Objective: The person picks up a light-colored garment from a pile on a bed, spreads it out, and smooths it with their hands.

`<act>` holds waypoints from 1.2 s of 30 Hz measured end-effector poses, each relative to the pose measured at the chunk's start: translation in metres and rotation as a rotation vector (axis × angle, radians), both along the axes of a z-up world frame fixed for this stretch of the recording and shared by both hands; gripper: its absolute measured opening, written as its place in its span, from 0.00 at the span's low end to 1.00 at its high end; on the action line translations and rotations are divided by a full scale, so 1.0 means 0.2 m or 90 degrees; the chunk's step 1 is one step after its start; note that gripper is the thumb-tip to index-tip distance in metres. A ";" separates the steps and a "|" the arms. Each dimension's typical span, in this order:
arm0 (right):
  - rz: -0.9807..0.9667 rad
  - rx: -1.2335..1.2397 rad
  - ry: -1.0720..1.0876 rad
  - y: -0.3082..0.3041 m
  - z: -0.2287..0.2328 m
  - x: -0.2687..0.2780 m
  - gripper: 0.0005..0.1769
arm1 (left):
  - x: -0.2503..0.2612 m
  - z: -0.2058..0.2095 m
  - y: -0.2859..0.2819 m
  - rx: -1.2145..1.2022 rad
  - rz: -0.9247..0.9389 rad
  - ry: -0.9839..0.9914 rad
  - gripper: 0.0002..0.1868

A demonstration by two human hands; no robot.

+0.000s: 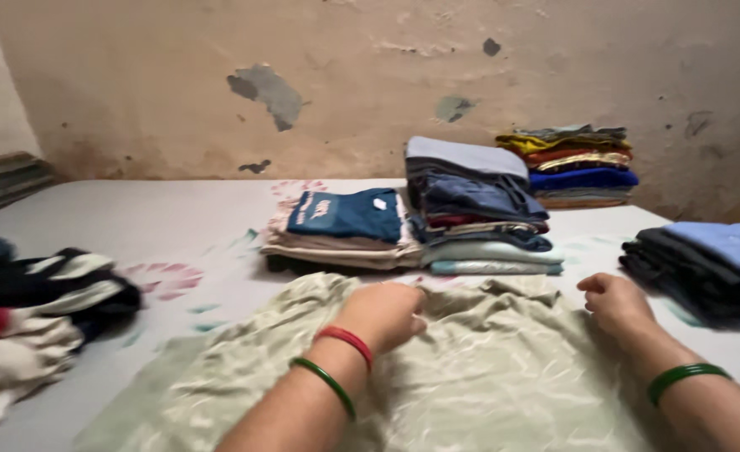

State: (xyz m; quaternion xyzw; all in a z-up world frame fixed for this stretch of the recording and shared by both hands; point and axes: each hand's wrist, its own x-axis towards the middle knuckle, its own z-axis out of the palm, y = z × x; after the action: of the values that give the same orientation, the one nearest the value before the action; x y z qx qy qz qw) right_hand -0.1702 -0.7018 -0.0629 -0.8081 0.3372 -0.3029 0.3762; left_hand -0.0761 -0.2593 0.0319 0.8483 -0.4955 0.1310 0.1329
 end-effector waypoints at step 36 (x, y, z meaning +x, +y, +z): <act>-0.151 -0.442 0.338 -0.25 0.10 0.06 0.20 | 0.81 -0.45 0.17 -0.300 0.247 0.097 0.17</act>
State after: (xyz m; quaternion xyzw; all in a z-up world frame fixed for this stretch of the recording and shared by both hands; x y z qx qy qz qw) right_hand -0.1574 -0.7510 -0.0429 -0.8917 0.3908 -0.2217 -0.0539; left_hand 0.0851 -0.2253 -0.0588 0.8802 -0.2694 0.2009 0.3352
